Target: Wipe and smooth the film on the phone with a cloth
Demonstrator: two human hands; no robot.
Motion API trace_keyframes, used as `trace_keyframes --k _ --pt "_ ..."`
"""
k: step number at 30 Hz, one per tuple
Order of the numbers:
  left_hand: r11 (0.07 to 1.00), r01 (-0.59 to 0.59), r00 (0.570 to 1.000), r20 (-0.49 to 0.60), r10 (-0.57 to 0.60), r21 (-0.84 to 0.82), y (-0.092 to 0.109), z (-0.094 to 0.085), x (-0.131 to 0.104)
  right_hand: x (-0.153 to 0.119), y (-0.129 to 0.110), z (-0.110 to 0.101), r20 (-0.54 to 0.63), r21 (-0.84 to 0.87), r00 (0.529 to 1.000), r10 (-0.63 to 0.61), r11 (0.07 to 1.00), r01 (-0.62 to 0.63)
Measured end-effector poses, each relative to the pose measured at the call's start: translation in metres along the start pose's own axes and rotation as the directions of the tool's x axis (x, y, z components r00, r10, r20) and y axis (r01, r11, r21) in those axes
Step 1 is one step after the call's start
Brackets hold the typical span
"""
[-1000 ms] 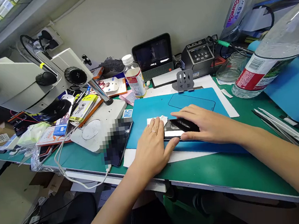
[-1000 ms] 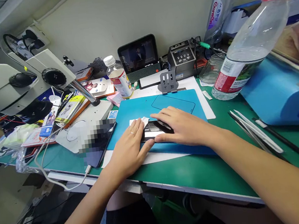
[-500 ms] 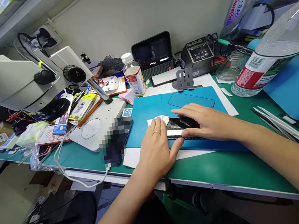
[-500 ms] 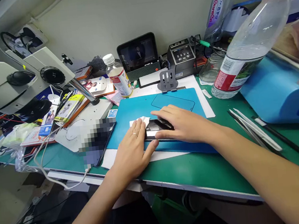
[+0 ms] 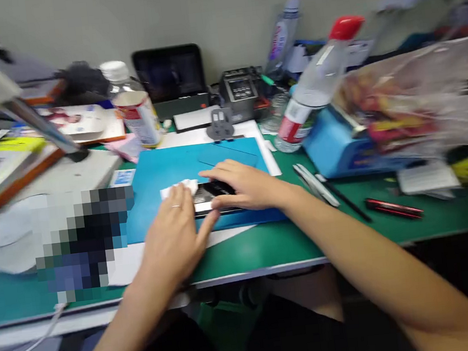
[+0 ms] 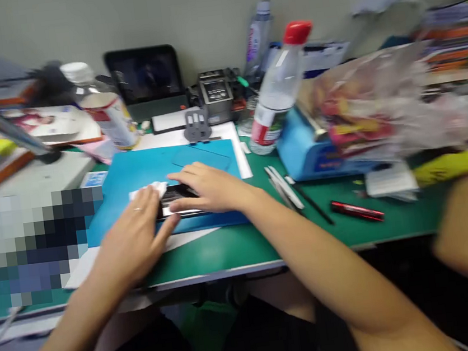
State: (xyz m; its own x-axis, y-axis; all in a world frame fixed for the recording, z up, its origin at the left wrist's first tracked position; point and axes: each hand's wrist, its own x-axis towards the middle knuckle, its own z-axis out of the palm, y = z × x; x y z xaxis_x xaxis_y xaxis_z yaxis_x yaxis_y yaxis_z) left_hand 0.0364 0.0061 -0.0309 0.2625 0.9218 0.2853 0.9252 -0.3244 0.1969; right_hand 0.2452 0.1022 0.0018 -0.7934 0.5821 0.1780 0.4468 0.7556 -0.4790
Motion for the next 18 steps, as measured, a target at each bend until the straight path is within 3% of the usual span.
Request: trace_keyframes --k 8,14,18 --pt "0.997 -0.068 0.998 -0.011 0.069 0.047 -0.004 0.002 -0.039 -0.005 -0.002 -0.003 0.028 0.007 0.998 0.054 0.998 -0.055" --pt "0.998 -0.058 0.996 0.064 0.058 -0.003 -0.009 0.003 -0.006 -0.007 -0.002 -0.004 0.006 0.021 0.997 0.075 0.997 -0.075" --pt "0.999 -0.054 0.999 0.004 0.054 -0.009 -0.008 0.003 -0.005 -0.006 0.002 -0.003 -0.026 0.063 0.997 0.071 0.996 -0.069"
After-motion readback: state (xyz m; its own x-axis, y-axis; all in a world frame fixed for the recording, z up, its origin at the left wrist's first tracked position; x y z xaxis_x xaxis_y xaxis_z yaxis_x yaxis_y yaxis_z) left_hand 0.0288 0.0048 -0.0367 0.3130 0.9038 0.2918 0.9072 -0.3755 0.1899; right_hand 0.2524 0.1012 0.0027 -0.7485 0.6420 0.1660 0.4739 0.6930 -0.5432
